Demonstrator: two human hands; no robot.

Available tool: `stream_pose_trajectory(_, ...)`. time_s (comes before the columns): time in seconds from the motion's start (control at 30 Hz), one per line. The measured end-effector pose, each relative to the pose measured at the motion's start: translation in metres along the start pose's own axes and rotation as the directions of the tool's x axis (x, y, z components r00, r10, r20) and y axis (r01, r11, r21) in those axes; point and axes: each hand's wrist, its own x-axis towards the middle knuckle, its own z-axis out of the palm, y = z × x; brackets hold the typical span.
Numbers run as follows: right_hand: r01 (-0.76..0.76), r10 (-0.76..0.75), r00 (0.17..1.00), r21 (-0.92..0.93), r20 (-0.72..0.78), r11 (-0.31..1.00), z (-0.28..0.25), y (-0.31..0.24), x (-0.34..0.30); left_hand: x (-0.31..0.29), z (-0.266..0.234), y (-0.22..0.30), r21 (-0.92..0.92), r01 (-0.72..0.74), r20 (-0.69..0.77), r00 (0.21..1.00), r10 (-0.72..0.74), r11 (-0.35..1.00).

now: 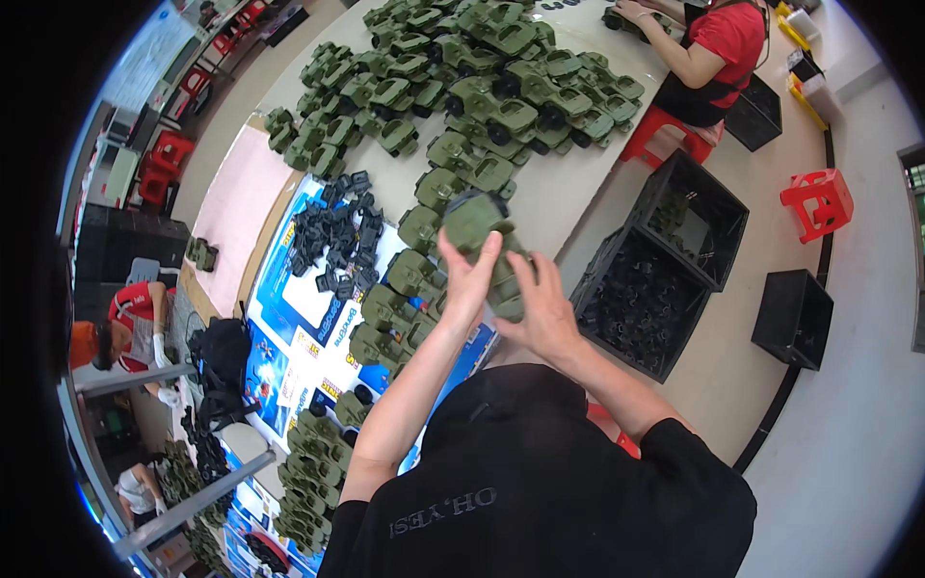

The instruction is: The person assembles green plastic toy tanks by hand. They pick up a tank body, attach black wheels to the sides, and place the completed unit on a table. The process is repeated for multiple units.

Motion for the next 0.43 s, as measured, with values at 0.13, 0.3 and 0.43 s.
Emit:
stream_pose_trajectory(0.13, -0.117, 0.150, 0.979, 0.219, -0.140, 0.969, 0.004, 0.072, 0.020, 0.017, 0.003, -0.015, 0.565, -0.270, 0.197, 0.962, 0.190, 0.779)
stream_pose_trajectory(0.3, -0.071, 0.076, 0.997, 0.138, -0.028, 0.988, -0.007, 0.143, 0.050, 0.002, -0.047, -0.042, 0.836, -0.543, 0.518, 0.828, 0.216, 0.078)
stream_pose_trajectory(0.43, 0.082, -0.098, 0.983, 0.108, 0.157, 0.991, -0.019, 0.185, 0.081, -0.007, -0.067, -0.063, 0.883, -0.466, 0.468, 0.880, 0.076, -0.054)
